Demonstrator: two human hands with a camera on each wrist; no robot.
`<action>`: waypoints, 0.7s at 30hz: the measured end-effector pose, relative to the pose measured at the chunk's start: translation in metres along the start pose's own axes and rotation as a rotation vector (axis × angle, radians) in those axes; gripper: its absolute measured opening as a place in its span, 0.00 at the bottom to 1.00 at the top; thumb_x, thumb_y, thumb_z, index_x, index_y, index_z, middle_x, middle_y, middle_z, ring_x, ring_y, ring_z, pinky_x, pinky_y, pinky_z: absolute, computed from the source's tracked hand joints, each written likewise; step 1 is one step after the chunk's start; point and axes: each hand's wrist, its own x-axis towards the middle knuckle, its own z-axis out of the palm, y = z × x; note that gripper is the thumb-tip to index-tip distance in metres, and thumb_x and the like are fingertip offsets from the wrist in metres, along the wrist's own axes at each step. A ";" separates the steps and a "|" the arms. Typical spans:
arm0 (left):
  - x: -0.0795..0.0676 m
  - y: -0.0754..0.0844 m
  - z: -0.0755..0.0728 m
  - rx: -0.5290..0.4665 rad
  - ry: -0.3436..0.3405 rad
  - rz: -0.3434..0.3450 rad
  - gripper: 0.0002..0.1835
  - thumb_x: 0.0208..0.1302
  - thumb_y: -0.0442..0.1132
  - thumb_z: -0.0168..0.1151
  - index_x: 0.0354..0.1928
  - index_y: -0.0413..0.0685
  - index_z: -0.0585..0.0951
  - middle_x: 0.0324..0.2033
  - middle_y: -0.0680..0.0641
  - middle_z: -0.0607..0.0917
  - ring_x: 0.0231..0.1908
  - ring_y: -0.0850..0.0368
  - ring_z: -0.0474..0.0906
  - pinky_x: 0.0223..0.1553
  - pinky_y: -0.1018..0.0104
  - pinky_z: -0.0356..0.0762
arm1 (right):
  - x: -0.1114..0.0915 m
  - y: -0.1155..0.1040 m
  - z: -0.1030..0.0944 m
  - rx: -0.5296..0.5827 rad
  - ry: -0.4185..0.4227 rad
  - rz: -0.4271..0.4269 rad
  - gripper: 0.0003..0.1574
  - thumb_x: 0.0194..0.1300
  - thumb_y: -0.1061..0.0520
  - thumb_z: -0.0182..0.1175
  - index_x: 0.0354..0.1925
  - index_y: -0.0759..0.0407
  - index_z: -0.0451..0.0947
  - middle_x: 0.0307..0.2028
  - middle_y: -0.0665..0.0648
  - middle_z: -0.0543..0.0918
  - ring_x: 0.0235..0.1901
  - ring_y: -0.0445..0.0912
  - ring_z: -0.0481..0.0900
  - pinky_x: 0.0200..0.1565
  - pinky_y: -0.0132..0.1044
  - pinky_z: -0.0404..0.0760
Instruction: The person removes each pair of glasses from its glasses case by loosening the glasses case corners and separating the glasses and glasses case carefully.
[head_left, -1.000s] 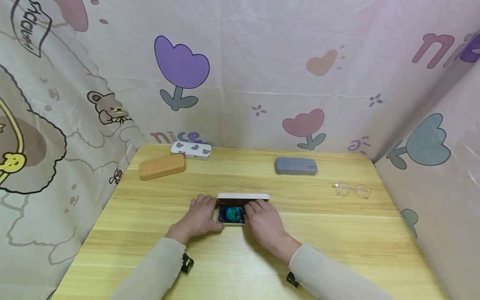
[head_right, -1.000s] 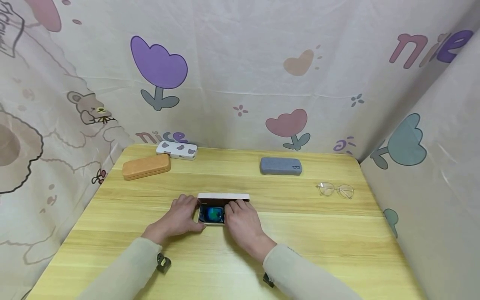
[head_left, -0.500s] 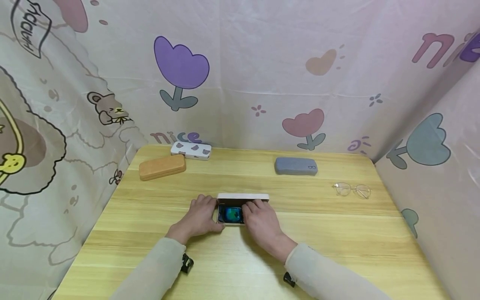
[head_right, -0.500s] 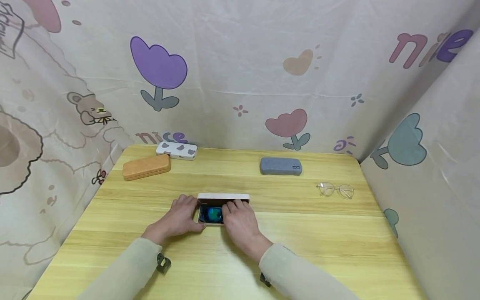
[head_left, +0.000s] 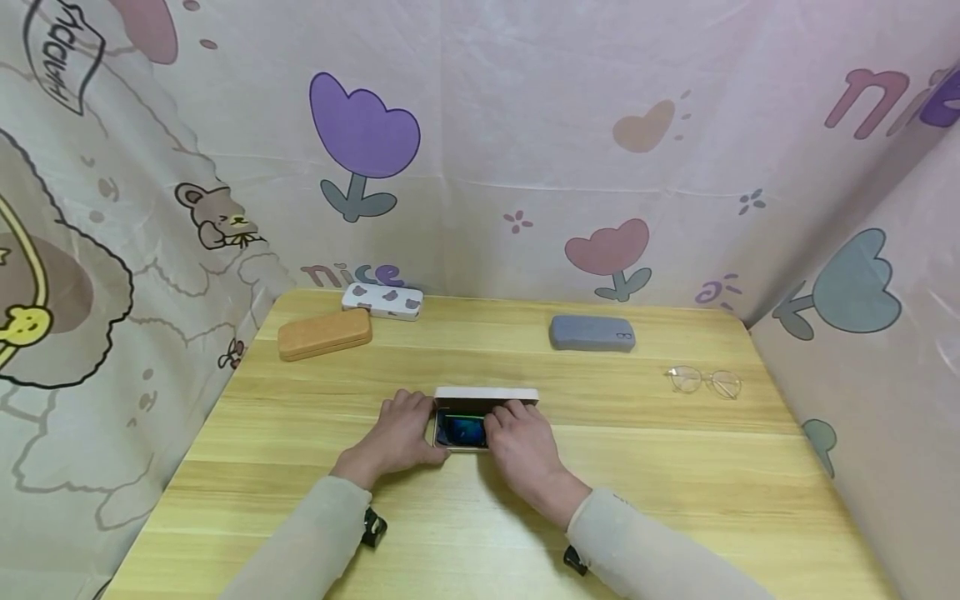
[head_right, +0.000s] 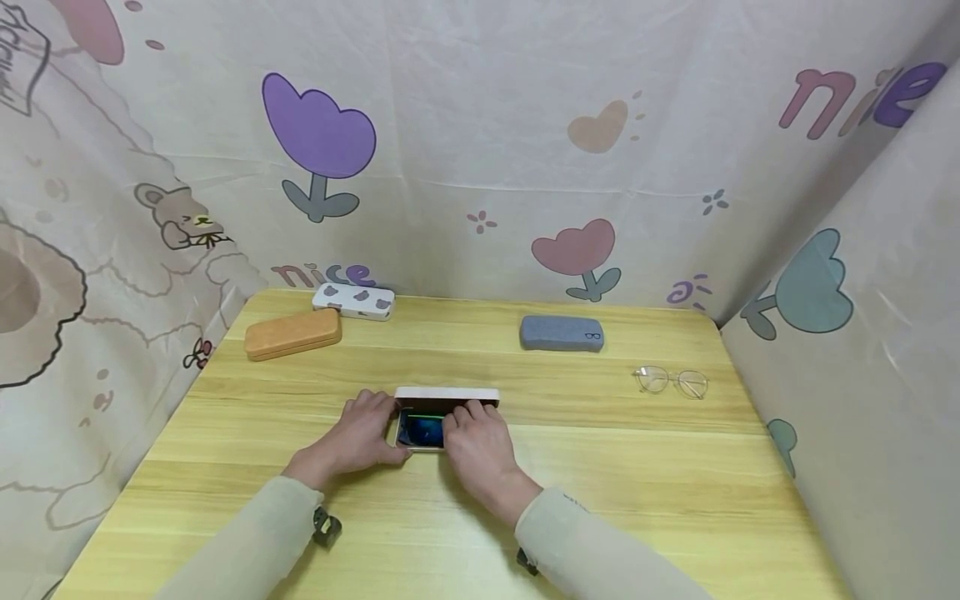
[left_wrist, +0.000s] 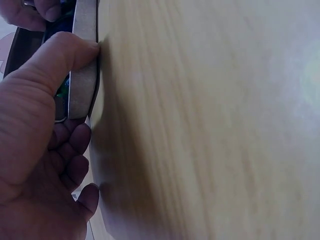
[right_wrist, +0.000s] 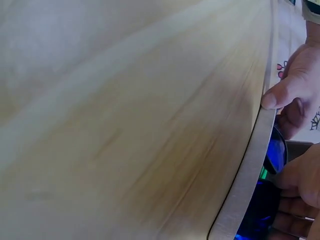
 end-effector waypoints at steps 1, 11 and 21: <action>0.000 0.000 0.000 0.001 0.001 0.000 0.47 0.50 0.59 0.80 0.65 0.33 0.77 0.58 0.43 0.83 0.56 0.46 0.69 0.56 0.51 0.66 | 0.000 0.000 -0.001 -0.006 -0.002 0.000 0.03 0.64 0.62 0.66 0.37 0.57 0.86 0.35 0.53 0.88 0.38 0.50 0.80 0.41 0.41 0.79; 0.000 -0.001 0.001 -0.002 0.003 0.003 0.45 0.50 0.57 0.80 0.64 0.34 0.78 0.56 0.44 0.83 0.55 0.47 0.69 0.57 0.50 0.66 | 0.002 0.000 -0.005 -0.002 0.012 0.010 0.07 0.62 0.58 0.71 0.32 0.55 0.80 0.30 0.53 0.82 0.36 0.51 0.75 0.37 0.41 0.72; -0.001 0.000 0.000 -0.001 -0.004 0.002 0.47 0.51 0.57 0.80 0.66 0.32 0.76 0.56 0.43 0.83 0.56 0.46 0.68 0.58 0.49 0.66 | -0.002 0.012 -0.024 0.045 -0.004 -0.021 0.08 0.63 0.55 0.71 0.34 0.55 0.80 0.33 0.52 0.81 0.37 0.51 0.74 0.39 0.39 0.69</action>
